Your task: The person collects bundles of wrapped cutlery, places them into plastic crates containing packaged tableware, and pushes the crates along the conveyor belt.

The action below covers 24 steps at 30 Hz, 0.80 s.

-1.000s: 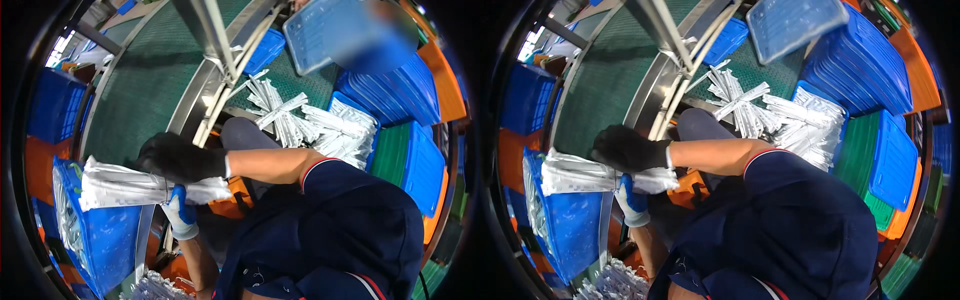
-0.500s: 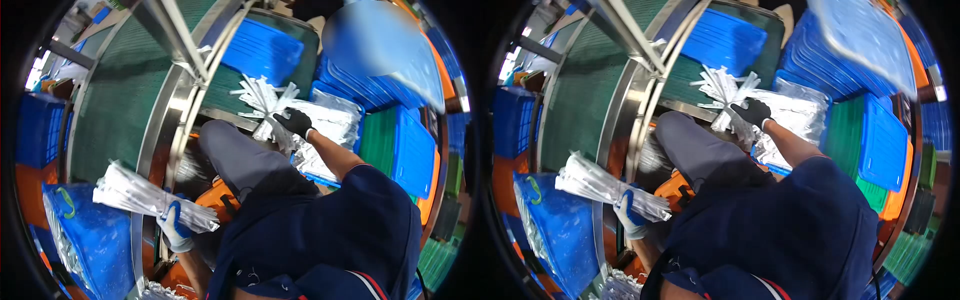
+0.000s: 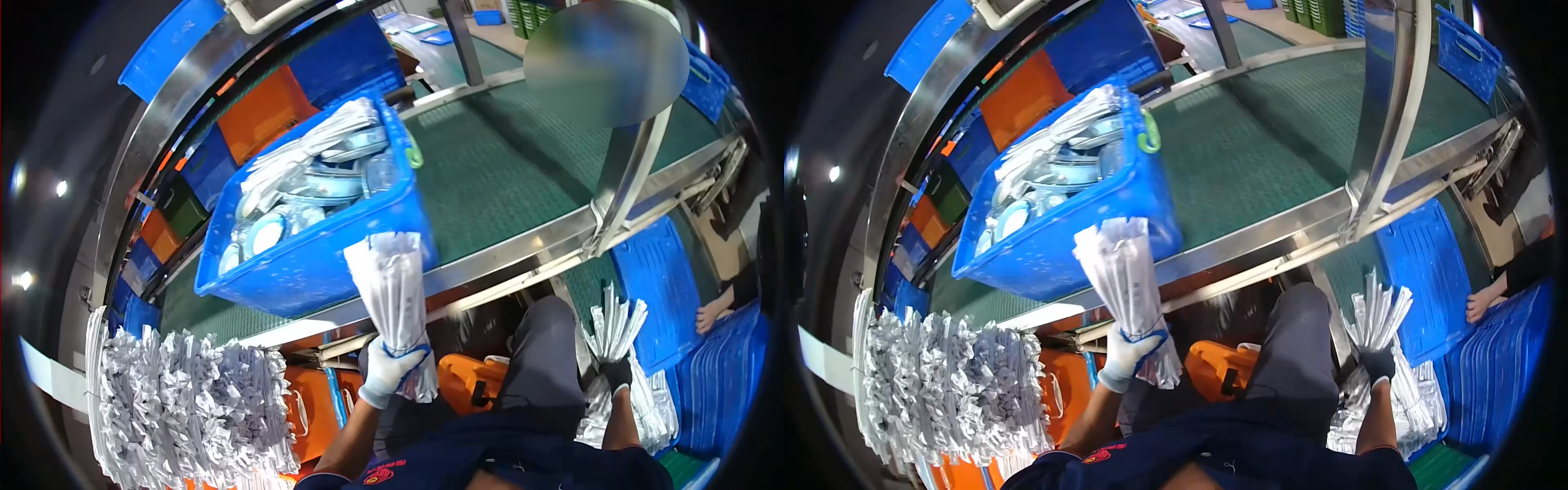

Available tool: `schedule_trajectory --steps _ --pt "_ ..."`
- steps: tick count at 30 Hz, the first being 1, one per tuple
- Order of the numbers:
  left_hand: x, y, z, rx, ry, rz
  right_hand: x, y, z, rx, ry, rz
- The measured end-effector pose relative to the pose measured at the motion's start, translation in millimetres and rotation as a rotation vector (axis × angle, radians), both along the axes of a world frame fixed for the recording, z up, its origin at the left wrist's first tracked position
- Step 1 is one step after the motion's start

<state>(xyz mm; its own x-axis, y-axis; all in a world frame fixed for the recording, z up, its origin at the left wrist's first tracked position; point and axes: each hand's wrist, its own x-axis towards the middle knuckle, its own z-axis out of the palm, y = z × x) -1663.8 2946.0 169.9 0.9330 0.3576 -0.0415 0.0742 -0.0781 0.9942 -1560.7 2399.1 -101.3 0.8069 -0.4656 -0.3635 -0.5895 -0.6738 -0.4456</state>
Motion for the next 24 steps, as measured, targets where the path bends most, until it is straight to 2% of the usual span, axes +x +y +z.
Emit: schedule_trajectory --steps 1,3,5,7,8,9,11,13,17,18,19,20,21,23,24 --pt "-11 17 2 0.046 -0.011 0.01 -10 6 0 0.046 -0.031 0.053" --pt "-29 48 7 0.044 -0.058 0.018 -38 45 22 -0.195 -0.087 0.088" --pt "-47 77 15 0.153 -0.012 0.042 -66 67 16 -0.345 -0.142 0.161" --pt "-53 106 11 0.251 -0.013 0.034 -87 84 -12 -0.38 -0.321 0.235" --pt "-53 112 16 0.286 0.004 0.023 -97 96 -10 -0.294 -0.46 0.213" --pt "-54 113 24 0.283 0.014 0.012 -101 102 -5 -0.295 -0.466 0.209" --pt "-56 120 27 0.233 0.005 -0.053 -118 116 14 -0.317 -0.172 0.203" --pt "-59 124 31 0.181 -0.03 -0.092 -132 122 -8 -0.387 -0.242 0.235" --pt "-76 139 29 0.175 -0.036 -0.142 -151 143 -10 -0.364 -0.07 0.241" --pt "-83 143 32 0.059 -0.04 -0.165 -157 141 -11 -0.311 -0.191 0.345" --pt "-91 157 24 -0.008 0.009 -0.168 -161 145 -1 -0.297 -0.185 0.315" --pt "-100 170 24 0.033 0.072 -0.133 -167 162 38 -0.317 -0.077 0.302" --pt "-109 178 30 -0.063 0.023 -0.16 -173 155 20 -0.434 -0.278 0.343" --pt "-127 203 23 -0.075 -0.061 -0.125 -179 184 86 -0.417 -0.136 0.263" --pt "-139 217 10 -0.049 -0.077 0.0 -182 181 92 -0.417 -0.129 0.258"
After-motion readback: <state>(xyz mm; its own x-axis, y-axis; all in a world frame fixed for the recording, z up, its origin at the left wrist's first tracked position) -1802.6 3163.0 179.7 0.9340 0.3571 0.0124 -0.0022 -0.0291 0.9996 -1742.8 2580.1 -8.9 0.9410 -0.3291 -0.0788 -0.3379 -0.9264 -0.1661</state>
